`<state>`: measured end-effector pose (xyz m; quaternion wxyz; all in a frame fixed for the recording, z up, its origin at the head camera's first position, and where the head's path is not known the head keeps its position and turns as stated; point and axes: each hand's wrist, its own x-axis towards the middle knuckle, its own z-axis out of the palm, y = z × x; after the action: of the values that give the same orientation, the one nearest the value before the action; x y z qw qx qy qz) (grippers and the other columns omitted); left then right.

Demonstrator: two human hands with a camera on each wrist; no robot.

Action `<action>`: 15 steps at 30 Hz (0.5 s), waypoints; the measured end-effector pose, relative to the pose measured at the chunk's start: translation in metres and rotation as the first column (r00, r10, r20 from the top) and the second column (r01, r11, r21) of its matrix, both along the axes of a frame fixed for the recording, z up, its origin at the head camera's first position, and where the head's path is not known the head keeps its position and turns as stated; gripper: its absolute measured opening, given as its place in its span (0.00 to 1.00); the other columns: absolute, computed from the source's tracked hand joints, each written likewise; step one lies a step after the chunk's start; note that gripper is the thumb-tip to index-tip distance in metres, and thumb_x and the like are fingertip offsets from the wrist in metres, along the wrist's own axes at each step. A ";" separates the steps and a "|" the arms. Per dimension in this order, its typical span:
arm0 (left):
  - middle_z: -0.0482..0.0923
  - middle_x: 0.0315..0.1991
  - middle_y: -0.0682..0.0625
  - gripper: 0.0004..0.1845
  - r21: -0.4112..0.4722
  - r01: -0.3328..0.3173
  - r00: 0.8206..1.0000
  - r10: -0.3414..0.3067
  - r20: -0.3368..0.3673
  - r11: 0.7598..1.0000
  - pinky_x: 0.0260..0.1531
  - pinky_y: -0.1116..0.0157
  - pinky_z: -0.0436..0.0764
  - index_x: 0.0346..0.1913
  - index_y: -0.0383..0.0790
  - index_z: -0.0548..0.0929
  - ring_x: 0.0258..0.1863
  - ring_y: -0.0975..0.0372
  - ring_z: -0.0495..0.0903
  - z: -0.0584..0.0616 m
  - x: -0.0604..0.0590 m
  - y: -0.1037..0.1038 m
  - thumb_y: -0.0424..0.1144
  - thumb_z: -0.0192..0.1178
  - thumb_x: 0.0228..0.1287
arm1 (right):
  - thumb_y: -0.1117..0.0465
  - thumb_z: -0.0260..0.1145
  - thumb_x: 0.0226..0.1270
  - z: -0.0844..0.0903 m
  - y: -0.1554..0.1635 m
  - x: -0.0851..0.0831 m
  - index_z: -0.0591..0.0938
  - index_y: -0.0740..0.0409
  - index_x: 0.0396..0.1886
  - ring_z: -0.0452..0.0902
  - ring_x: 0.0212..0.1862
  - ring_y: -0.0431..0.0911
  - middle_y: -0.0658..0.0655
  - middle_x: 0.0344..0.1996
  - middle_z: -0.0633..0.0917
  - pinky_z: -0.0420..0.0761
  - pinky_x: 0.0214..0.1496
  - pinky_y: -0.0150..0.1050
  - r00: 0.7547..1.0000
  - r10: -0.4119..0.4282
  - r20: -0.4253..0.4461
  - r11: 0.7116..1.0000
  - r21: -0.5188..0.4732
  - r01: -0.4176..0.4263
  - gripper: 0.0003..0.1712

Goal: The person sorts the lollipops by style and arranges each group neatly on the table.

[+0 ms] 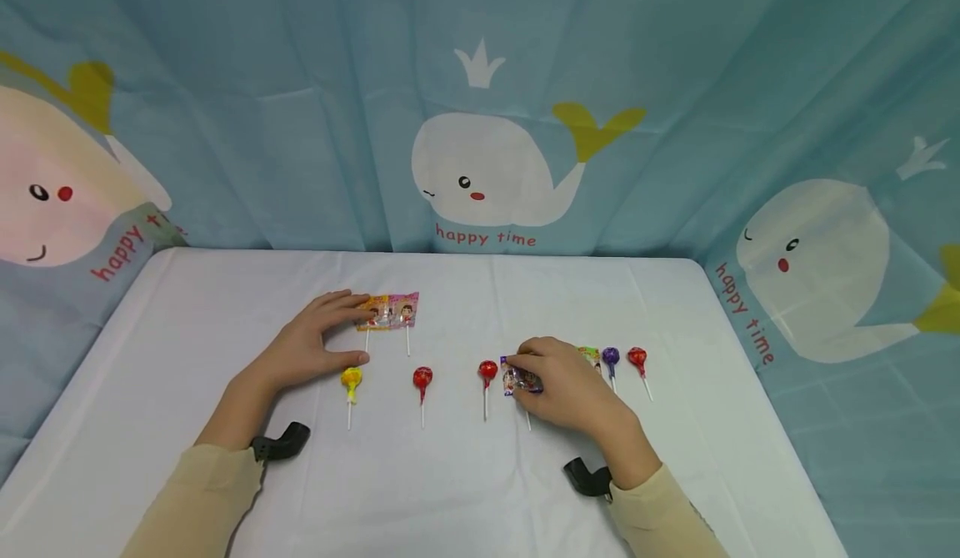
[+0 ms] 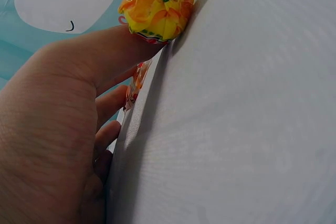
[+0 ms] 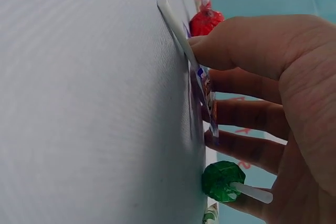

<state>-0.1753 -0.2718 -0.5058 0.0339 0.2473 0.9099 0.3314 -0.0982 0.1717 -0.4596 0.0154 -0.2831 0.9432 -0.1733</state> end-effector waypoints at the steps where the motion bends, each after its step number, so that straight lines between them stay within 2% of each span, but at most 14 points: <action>1: 0.69 0.82 0.49 0.38 -0.002 0.001 1.000 -0.001 -0.002 1.000 0.75 0.28 0.58 0.73 0.53 0.84 0.85 0.43 0.56 0.001 0.000 0.000 0.57 0.81 0.61 | 0.54 0.79 0.68 0.000 0.000 0.000 0.91 0.53 0.62 0.82 0.61 0.49 0.53 0.58 0.87 0.83 0.67 0.49 1.000 -0.001 -0.003 1.000 -0.002 0.001 0.24; 15: 0.69 0.82 0.49 0.38 -0.008 -0.006 1.000 0.006 0.005 1.000 0.75 0.27 0.58 0.73 0.53 0.84 0.84 0.43 0.56 0.002 0.002 0.001 0.57 0.81 0.61 | 0.55 0.80 0.65 -0.004 0.000 -0.002 0.91 0.53 0.58 0.83 0.62 0.49 0.51 0.56 0.88 0.82 0.69 0.49 0.999 -0.002 -0.051 1.000 -0.021 0.001 0.22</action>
<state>-0.1735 -0.2704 -0.5033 0.0363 0.2436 0.9118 0.3285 -0.0999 0.1720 -0.4634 -0.0117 -0.2869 0.9416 -0.1761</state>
